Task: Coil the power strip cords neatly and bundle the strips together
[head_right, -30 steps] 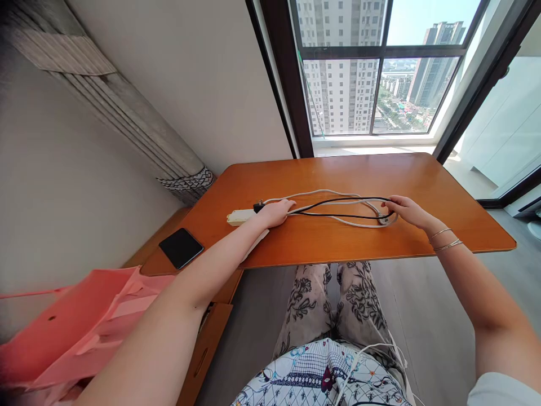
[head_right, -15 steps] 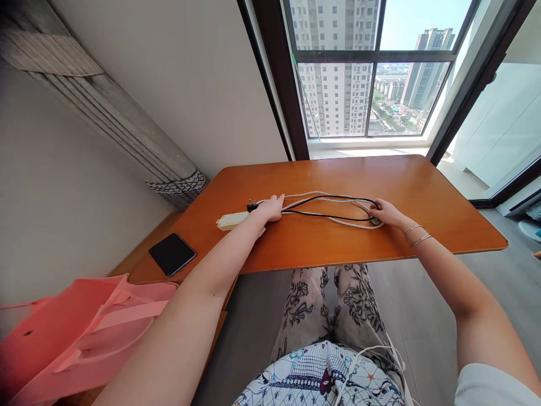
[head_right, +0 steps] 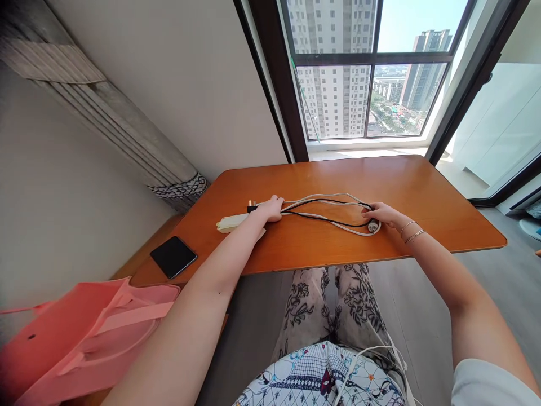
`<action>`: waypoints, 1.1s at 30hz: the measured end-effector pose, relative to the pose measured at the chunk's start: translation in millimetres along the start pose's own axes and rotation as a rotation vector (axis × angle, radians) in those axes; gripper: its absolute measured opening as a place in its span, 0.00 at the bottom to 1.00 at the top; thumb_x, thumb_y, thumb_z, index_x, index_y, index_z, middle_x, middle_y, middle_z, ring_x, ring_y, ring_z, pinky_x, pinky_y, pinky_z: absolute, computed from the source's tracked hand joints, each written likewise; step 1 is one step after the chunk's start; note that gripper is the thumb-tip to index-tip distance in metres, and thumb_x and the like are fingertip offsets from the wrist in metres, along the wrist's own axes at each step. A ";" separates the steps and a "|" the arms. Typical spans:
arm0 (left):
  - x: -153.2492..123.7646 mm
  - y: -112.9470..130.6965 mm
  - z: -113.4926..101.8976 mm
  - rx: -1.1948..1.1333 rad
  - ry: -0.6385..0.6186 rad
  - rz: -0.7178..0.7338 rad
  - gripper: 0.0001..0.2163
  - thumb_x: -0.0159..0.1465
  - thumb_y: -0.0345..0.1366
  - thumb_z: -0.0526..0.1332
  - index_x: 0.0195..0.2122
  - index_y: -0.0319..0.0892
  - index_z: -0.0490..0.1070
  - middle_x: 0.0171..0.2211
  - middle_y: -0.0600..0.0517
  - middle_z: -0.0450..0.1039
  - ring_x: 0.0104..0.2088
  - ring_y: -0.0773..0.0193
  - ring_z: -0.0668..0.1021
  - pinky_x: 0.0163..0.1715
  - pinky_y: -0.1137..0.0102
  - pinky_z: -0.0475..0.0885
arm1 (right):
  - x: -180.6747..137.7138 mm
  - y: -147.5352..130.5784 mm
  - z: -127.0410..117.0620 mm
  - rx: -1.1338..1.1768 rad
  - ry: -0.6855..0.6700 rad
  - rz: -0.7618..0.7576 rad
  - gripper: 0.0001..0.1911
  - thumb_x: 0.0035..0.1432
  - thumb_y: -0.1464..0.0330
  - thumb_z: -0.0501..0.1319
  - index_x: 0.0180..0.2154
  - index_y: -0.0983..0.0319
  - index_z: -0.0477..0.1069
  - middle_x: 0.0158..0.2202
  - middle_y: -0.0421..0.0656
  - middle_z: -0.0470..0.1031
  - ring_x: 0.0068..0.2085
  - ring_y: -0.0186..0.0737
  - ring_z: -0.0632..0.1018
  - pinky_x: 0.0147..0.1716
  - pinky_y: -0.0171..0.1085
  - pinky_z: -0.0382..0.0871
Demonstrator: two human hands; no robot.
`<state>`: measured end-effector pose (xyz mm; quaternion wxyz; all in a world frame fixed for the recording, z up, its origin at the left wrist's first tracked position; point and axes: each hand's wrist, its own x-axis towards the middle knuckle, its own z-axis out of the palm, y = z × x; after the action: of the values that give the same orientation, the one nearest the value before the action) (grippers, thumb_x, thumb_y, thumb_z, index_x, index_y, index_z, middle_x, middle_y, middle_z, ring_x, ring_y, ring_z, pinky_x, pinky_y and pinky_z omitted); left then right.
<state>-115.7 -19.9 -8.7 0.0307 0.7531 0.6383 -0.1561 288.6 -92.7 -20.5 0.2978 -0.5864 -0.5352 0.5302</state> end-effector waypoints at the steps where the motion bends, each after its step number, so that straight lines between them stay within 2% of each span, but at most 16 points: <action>1: -2.4 0.4 -0.8 0.001 0.015 0.011 0.26 0.60 0.31 0.60 0.62 0.39 0.66 0.60 0.35 0.67 0.56 0.48 0.77 0.51 0.63 0.74 | -2.5 1.0 -1.4 0.007 0.011 -0.021 0.15 0.45 0.66 0.76 0.32 0.63 0.74 0.27 0.40 0.77 0.28 0.34 0.76 0.27 0.31 0.73; 5: -13.3 2.7 -6.1 0.002 0.068 0.070 0.15 0.64 0.35 0.59 0.51 0.42 0.74 0.55 0.40 0.74 0.58 0.48 0.75 0.56 0.61 0.71 | -8.2 4.9 -12.0 -0.057 0.041 -0.068 0.19 0.47 0.58 0.76 0.31 0.61 0.71 0.27 0.40 0.76 0.28 0.35 0.76 0.28 0.34 0.71; 8: -22.0 3.3 -14.5 -0.022 0.057 0.119 0.13 0.68 0.43 0.57 0.48 0.46 0.76 0.51 0.46 0.79 0.54 0.51 0.78 0.55 0.61 0.71 | -5.7 5.7 -21.4 -0.298 0.170 -0.063 0.20 0.49 0.55 0.74 0.34 0.61 0.71 0.30 0.42 0.78 0.32 0.40 0.78 0.33 0.36 0.73; 10: -28.5 3.3 -23.1 -0.081 0.038 0.145 0.13 0.68 0.47 0.57 0.46 0.47 0.76 0.48 0.48 0.80 0.49 0.53 0.80 0.50 0.64 0.72 | -4.3 3.6 -23.1 -0.505 0.304 -0.074 0.23 0.51 0.54 0.72 0.42 0.63 0.73 0.40 0.50 0.80 0.42 0.48 0.81 0.43 0.43 0.75; 11: -31.8 3.5 -28.3 -0.129 0.022 0.159 0.13 0.68 0.47 0.58 0.45 0.47 0.75 0.45 0.49 0.81 0.46 0.55 0.81 0.47 0.66 0.73 | -4.8 1.5 -20.8 -0.594 0.372 -0.117 0.29 0.51 0.53 0.72 0.49 0.64 0.73 0.48 0.55 0.79 0.50 0.54 0.80 0.50 0.47 0.74; 12: -35.3 4.0 -34.0 -0.192 0.004 0.172 0.12 0.67 0.47 0.58 0.44 0.46 0.75 0.42 0.50 0.81 0.43 0.56 0.81 0.43 0.68 0.73 | -6.1 -1.3 -15.8 -0.665 0.426 -0.191 0.36 0.51 0.52 0.72 0.56 0.65 0.70 0.57 0.60 0.74 0.58 0.59 0.75 0.57 0.52 0.70; 14: -42.7 6.2 -46.4 -0.344 -0.027 0.206 0.11 0.66 0.45 0.60 0.42 0.45 0.74 0.36 0.51 0.80 0.37 0.59 0.81 0.36 0.70 0.72 | -11.1 -8.7 3.2 -0.760 0.475 -0.389 0.53 0.49 0.48 0.72 0.68 0.65 0.57 0.70 0.64 0.57 0.70 0.65 0.61 0.66 0.61 0.56; 16: -50.7 10.2 -59.3 -0.495 -0.028 0.251 0.11 0.63 0.46 0.63 0.38 0.43 0.73 0.31 0.51 0.77 0.32 0.60 0.79 0.29 0.71 0.70 | -16.4 -17.9 31.5 -0.829 0.422 -0.541 0.66 0.46 0.43 0.71 0.74 0.64 0.42 0.75 0.63 0.42 0.74 0.69 0.48 0.68 0.68 0.46; 18: -60.2 15.7 -71.9 -0.613 -0.015 0.303 0.13 0.60 0.48 0.67 0.34 0.43 0.71 0.27 0.52 0.74 0.28 0.61 0.77 0.25 0.71 0.69 | -18.0 -27.9 60.6 -0.901 0.358 -0.653 0.73 0.45 0.41 0.71 0.75 0.64 0.31 0.76 0.63 0.33 0.75 0.70 0.41 0.68 0.71 0.39; 20: -71.6 22.1 -83.1 -0.699 -0.022 0.356 0.15 0.57 0.48 0.69 0.31 0.43 0.70 0.23 0.54 0.71 0.25 0.63 0.75 0.24 0.71 0.68 | -14.1 -37.8 80.4 -0.976 0.366 -0.735 0.73 0.46 0.42 0.70 0.75 0.63 0.26 0.76 0.62 0.30 0.75 0.70 0.37 0.67 0.73 0.31; 22: -84.2 28.1 -92.2 -0.779 -0.059 0.414 0.16 0.55 0.48 0.71 0.30 0.43 0.71 0.22 0.55 0.69 0.22 0.65 0.73 0.23 0.71 0.68 | -6.2 -47.0 86.0 -0.997 0.431 -0.727 0.71 0.49 0.47 0.70 0.74 0.64 0.25 0.76 0.62 0.34 0.75 0.71 0.37 0.66 0.74 0.27; 24: -96.5 32.5 -98.5 -0.869 -0.122 0.502 0.17 0.53 0.48 0.73 0.31 0.42 0.71 0.22 0.55 0.69 0.21 0.67 0.73 0.23 0.72 0.69 | 1.3 -55.1 80.1 -0.957 0.450 -0.664 0.65 0.51 0.52 0.70 0.75 0.64 0.31 0.74 0.63 0.48 0.74 0.71 0.46 0.66 0.75 0.31; 27: -110.5 34.0 -102.7 -1.023 -0.194 0.662 0.20 0.51 0.50 0.75 0.29 0.41 0.70 0.20 0.55 0.69 0.20 0.69 0.72 0.25 0.71 0.72 | 2.9 -64.0 64.0 -0.895 0.282 -0.607 0.46 0.53 0.59 0.69 0.69 0.61 0.55 0.63 0.57 0.70 0.65 0.65 0.69 0.65 0.66 0.54; 29: -116.1 33.0 -102.7 -1.148 -0.164 0.733 0.23 0.51 0.53 0.75 0.26 0.41 0.68 0.17 0.56 0.68 0.18 0.71 0.70 0.29 0.69 0.75 | -3.6 -66.5 55.3 -0.875 0.154 -0.598 0.36 0.50 0.63 0.70 0.60 0.60 0.67 0.57 0.52 0.76 0.57 0.59 0.76 0.59 0.56 0.67; 31: -119.5 32.7 -101.6 -1.273 -0.084 0.757 0.26 0.50 0.57 0.74 0.23 0.42 0.65 0.15 0.57 0.65 0.17 0.71 0.68 0.33 0.66 0.78 | -12.6 -65.4 49.7 -0.792 0.050 -0.579 0.34 0.46 0.64 0.72 0.56 0.60 0.69 0.52 0.49 0.78 0.52 0.55 0.78 0.53 0.50 0.71; 33: -121.9 35.0 -100.3 -1.372 -0.011 0.753 0.27 0.49 0.59 0.73 0.21 0.42 0.63 0.13 0.59 0.61 0.17 0.71 0.67 0.35 0.66 0.78 | -20.9 -61.3 47.1 -0.604 -0.069 -0.532 0.34 0.44 0.63 0.73 0.53 0.60 0.69 0.46 0.46 0.79 0.47 0.50 0.80 0.48 0.46 0.74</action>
<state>-78.7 -117.6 114.6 0.5434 0.7309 0.2936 0.2905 228.0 -107.4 29.7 0.2207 -0.4704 -0.8097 0.2728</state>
